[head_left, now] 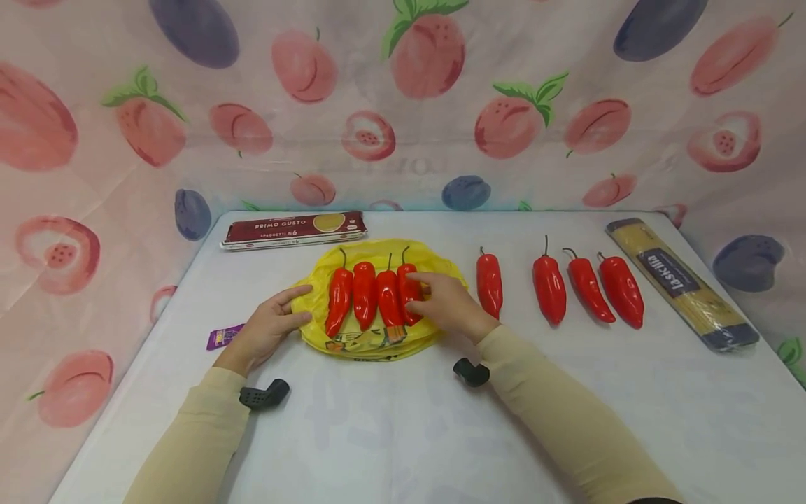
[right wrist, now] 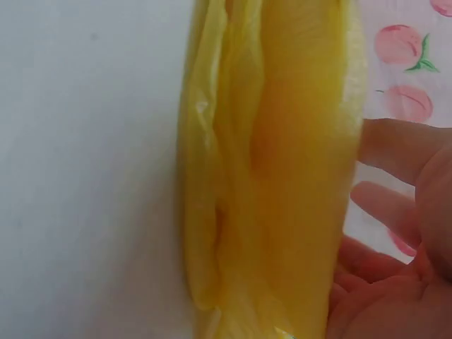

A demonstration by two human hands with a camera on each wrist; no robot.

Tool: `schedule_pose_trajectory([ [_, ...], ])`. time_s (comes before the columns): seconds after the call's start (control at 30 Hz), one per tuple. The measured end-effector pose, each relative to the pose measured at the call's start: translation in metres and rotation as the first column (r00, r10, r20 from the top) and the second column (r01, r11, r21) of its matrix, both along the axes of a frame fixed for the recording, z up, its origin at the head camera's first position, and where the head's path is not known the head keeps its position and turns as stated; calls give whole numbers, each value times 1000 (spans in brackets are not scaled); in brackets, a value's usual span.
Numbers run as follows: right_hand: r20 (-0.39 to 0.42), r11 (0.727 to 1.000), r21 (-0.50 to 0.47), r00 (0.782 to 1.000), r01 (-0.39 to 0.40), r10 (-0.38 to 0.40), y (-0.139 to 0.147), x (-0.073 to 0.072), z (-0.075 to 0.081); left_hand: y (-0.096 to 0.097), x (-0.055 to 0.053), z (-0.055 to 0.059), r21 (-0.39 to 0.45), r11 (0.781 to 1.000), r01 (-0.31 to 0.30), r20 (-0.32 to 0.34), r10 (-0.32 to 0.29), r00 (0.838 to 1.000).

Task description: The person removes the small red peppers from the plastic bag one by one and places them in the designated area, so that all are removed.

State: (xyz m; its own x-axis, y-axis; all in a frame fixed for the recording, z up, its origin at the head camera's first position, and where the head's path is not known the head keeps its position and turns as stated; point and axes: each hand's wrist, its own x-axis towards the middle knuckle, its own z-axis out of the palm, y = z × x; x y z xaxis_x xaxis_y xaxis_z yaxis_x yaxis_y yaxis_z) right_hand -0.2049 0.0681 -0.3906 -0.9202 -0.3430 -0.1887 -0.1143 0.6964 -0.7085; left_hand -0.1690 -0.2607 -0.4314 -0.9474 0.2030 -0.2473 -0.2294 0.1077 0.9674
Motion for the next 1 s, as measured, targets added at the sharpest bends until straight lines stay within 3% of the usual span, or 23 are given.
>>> schedule_pose_trajectory([
  [0.53, 47, 999, 36, 999, 22, -24, -5, -3, -7, 1, -2, -1, -24, 1000, 9, -14, -9, 1000],
  [1.0, 77, 997, 61, 997, -38, 33, -15, -7, -11, 0, 0, -3, -38, 999, 13, -21, -14, 1000],
])
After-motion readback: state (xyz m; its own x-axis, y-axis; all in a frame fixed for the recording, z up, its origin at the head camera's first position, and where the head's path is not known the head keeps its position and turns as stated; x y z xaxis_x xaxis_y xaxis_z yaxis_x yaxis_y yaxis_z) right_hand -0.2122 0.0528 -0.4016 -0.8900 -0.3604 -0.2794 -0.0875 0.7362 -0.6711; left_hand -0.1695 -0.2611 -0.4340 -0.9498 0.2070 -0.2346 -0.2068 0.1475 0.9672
